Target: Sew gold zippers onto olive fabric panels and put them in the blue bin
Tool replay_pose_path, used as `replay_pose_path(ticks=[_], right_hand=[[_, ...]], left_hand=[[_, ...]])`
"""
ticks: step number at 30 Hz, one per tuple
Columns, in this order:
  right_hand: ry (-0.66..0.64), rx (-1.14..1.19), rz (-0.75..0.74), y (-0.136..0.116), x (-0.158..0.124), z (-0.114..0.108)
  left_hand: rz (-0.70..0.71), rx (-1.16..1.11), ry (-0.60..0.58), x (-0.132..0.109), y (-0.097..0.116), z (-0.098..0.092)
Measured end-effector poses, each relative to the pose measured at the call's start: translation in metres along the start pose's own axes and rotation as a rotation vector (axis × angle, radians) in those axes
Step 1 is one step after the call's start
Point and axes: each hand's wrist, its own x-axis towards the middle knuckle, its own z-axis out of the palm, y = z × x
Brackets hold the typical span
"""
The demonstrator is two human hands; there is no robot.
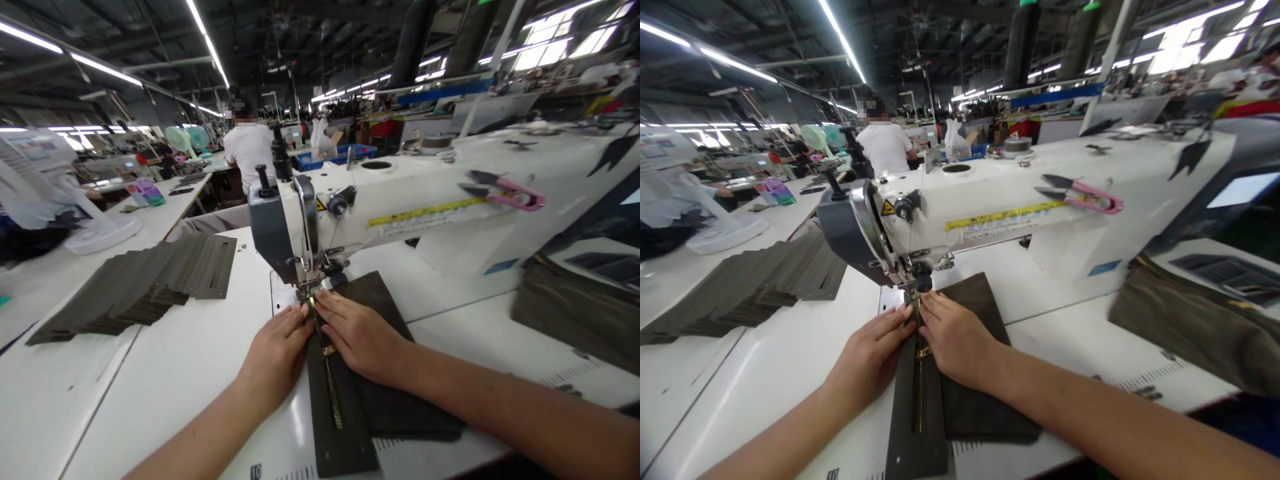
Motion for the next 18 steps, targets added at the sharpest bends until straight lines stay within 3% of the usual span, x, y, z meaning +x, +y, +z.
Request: replay_pose_path(ticks=[8,18], right_hand=[[-0.010,-0.047,-0.028,0.004,0.003,-0.006],[-0.026,-0.066,-0.090,0.011,0.001,-0.003]], left_hand=[[0.091,0.040,-0.081,0.007,-0.002,-0.006],[0.013,0.027,-0.139,0.011,0.003,-0.008]])
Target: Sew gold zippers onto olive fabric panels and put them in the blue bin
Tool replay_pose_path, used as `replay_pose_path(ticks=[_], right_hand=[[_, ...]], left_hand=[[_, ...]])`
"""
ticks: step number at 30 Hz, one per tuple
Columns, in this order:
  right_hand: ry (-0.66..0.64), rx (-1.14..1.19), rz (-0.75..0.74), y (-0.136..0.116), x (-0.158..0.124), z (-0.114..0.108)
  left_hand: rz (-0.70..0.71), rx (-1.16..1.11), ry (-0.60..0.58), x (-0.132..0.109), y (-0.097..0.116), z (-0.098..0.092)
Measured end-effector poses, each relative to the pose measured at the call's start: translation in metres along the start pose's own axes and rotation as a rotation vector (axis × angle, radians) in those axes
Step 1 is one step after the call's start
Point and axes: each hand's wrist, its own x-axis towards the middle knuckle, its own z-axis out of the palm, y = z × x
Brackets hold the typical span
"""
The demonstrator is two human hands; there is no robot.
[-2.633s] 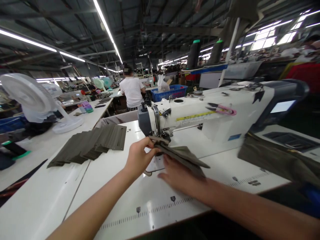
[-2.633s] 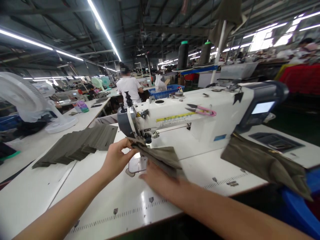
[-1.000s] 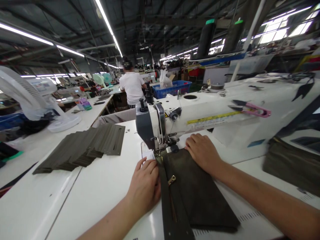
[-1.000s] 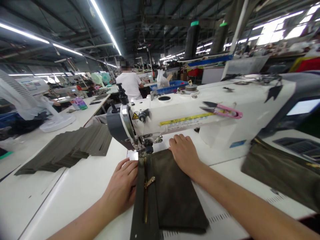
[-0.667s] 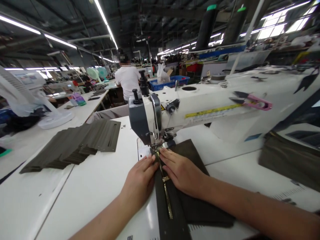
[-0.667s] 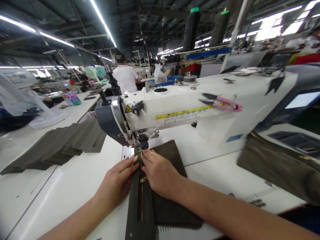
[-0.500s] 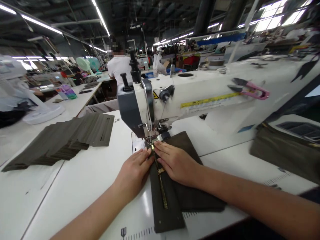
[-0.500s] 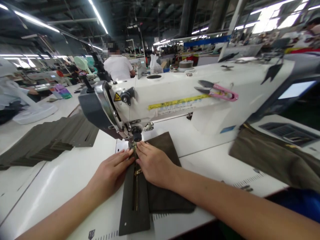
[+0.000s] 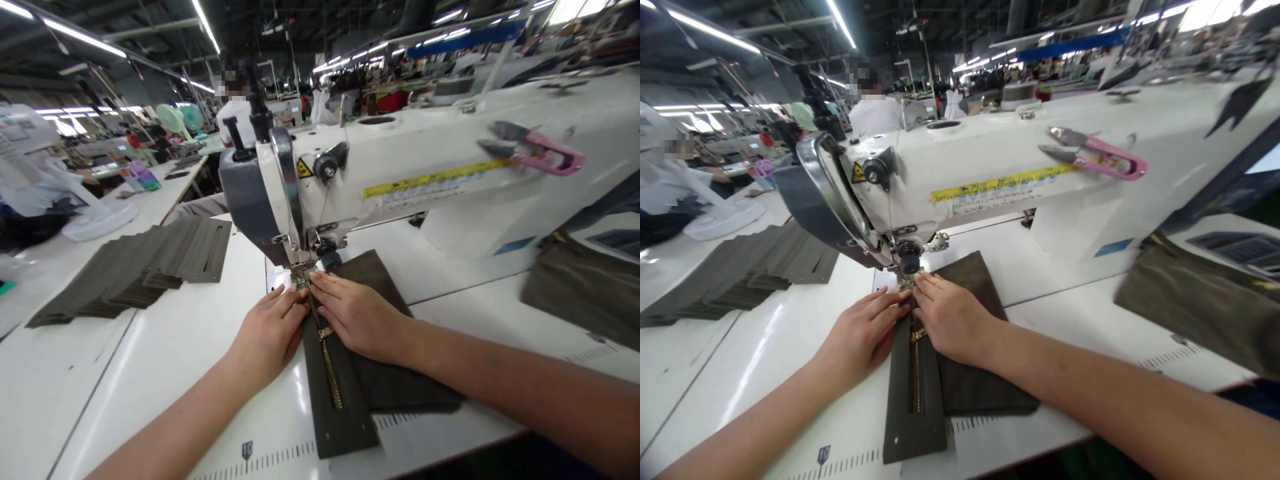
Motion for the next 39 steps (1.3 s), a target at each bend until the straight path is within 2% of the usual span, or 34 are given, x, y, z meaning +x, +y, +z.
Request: replay_pose_path(ticks=[9,13,16,19,23,28,32,39], right_hand=[[0.044,0.043,-0.021,0.010,0.009,0.003],[0.018,0.097,0.001,0.013,0.010,-0.005],[0.046,0.115,0.019,-0.003,-0.004,-0.021],[0.081,0.108,-0.042,-0.029,-0.026,-0.033],[0.082,-0.020,-0.058,-0.056,-0.044,-0.026],[0.196,-0.135,-0.096,-0.060,-0.041,-0.007],[0.196,-0.141,-0.147,-0.059,-0.038,-0.010],[0.239,-0.092,-0.125,-0.059,-0.037,-0.013]], left_hand=[[-0.028,-0.025,0.006,0.004,-0.003,-0.002],[-0.013,0.004,0.022,0.001,0.000,-0.004],[0.012,0.030,0.041,-0.004,0.005,-0.006],[0.027,0.016,0.042,-0.011,0.010,-0.009],[0.016,0.005,0.042,-0.016,0.016,-0.011],[-0.032,0.003,0.077,-0.018,0.022,-0.006],[-0.065,0.035,0.099,-0.018,0.026,-0.001],[-0.068,0.048,0.128,-0.013,0.024,0.002]])
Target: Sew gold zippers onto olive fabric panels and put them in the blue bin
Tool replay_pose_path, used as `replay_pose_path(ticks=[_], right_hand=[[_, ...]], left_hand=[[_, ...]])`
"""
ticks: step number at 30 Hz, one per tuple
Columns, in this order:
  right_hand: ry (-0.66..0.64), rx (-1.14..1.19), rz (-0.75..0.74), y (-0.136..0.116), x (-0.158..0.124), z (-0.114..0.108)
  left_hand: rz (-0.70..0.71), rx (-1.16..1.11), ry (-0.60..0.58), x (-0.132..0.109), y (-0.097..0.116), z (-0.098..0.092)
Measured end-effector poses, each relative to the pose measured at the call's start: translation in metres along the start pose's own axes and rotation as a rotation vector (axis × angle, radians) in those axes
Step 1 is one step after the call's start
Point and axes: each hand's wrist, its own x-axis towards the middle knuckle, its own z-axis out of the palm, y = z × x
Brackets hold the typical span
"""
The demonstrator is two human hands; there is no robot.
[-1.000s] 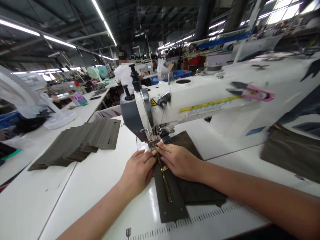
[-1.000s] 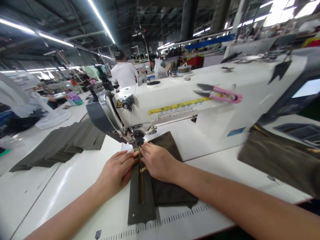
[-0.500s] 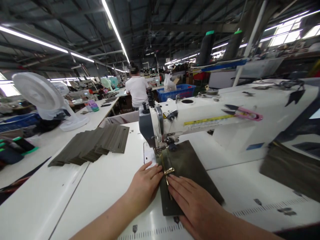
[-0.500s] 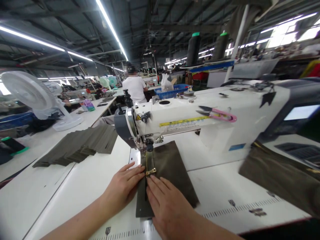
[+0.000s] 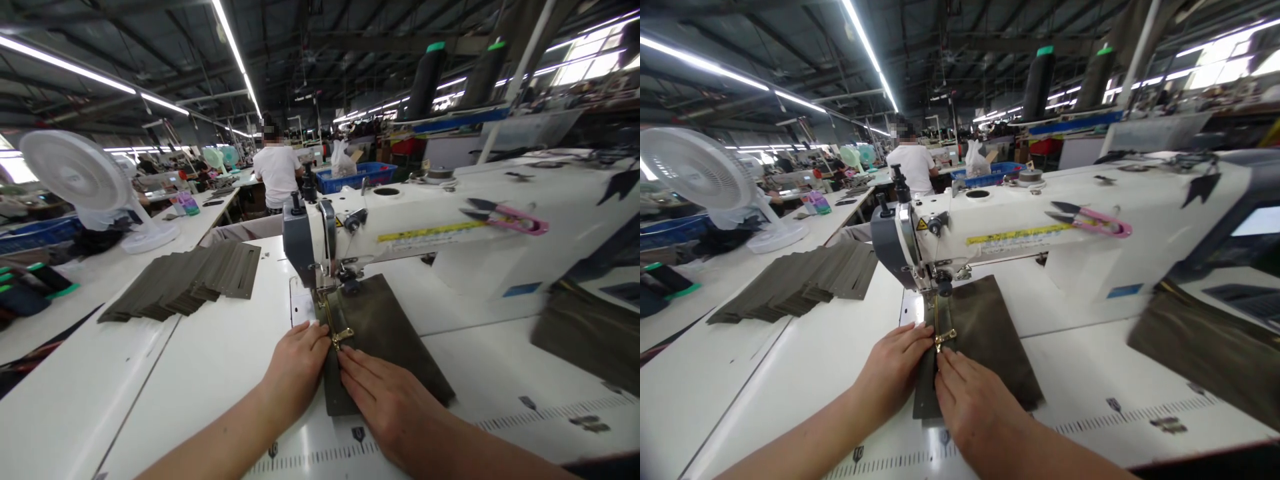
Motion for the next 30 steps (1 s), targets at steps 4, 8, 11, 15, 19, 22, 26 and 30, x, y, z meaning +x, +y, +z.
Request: replay_pose_path(ticks=[4,8,11,15,19,22,26,30], right_hand=[[-0.004,0.024,0.010,0.006,0.003,0.002],[0.008,0.015,0.009,0.014,0.006,0.008],[0.013,0.010,0.011,0.020,0.008,0.016],[0.021,0.024,0.012,0.029,0.012,0.023],[0.028,0.048,0.030,0.035,0.016,0.026],[0.009,0.061,0.048,0.036,0.017,0.026],[-0.047,0.084,0.068,0.035,0.014,0.026],[-0.106,0.091,0.064,0.036,0.015,0.024]], left_hand=[[0.017,-0.010,0.012,0.005,-0.005,0.001],[0.036,-0.020,0.028,0.011,-0.012,0.003],[0.052,-0.014,0.037,0.016,-0.018,0.005],[-0.002,-0.036,0.017,0.020,-0.026,0.011],[-0.068,-0.064,-0.007,0.022,-0.030,0.014],[-0.090,-0.089,-0.037,0.022,-0.031,0.013],[-0.142,-0.105,-0.076,0.020,-0.029,0.010],[-0.194,-0.117,-0.119,0.019,-0.027,0.009]])
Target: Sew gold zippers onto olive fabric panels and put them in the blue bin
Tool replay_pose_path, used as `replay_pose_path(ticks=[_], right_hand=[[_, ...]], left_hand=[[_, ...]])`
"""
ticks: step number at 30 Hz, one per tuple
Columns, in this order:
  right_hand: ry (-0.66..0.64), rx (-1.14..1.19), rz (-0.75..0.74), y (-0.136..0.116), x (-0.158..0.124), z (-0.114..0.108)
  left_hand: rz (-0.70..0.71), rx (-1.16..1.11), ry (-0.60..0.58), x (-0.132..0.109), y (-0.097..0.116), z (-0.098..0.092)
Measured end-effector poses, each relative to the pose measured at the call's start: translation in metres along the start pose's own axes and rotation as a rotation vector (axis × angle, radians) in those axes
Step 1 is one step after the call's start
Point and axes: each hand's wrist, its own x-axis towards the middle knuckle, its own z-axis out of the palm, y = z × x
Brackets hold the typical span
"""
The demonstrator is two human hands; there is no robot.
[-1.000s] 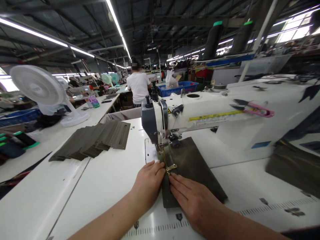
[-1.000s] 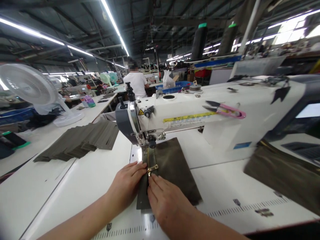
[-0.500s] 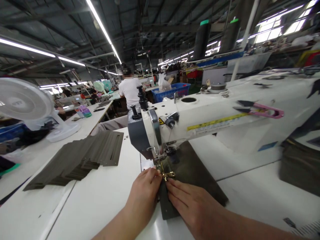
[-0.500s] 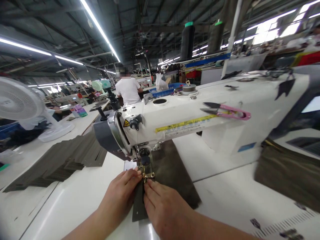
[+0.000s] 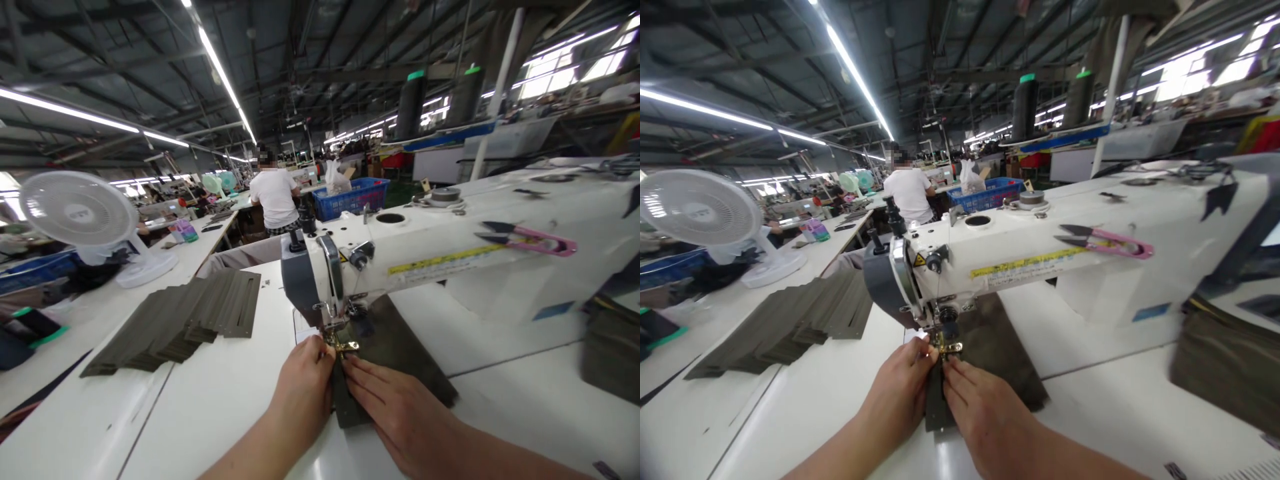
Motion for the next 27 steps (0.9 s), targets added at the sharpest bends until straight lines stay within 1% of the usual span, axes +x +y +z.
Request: replay_pose_path(ticks=[3,5,6,8,10,12,14,18,27], right_hand=[[-0.044,0.041,-0.010,-0.001,0.004,-0.011],[-0.063,0.121,0.032,0.000,0.008,-0.021],[-0.070,0.173,0.082,0.001,0.010,-0.024],[-0.078,0.236,0.241,0.005,0.016,-0.025],[-0.068,0.184,0.420,0.013,0.024,-0.019],[-0.071,0.059,0.537,0.021,0.033,-0.007],[-0.097,-0.024,0.572,0.028,0.040,0.004],[-0.128,-0.041,0.601,0.035,0.046,0.016],[-0.219,0.028,0.685,0.044,0.047,0.009]], left_hand=[[-0.033,-0.023,0.000,-0.001,0.000,0.001],[-0.052,-0.031,0.012,-0.001,0.000,0.003],[-0.062,-0.033,0.015,-0.002,0.000,0.004],[-0.080,-0.034,0.023,-0.003,0.000,0.004],[-0.088,-0.025,0.024,-0.004,0.001,0.005],[-0.087,-0.002,0.018,-0.004,0.001,0.004],[-0.077,0.027,0.004,-0.004,0.000,0.004],[-0.044,0.064,-0.023,-0.002,-0.002,0.003],[0.028,0.096,-0.021,-0.001,0.000,-0.003]])
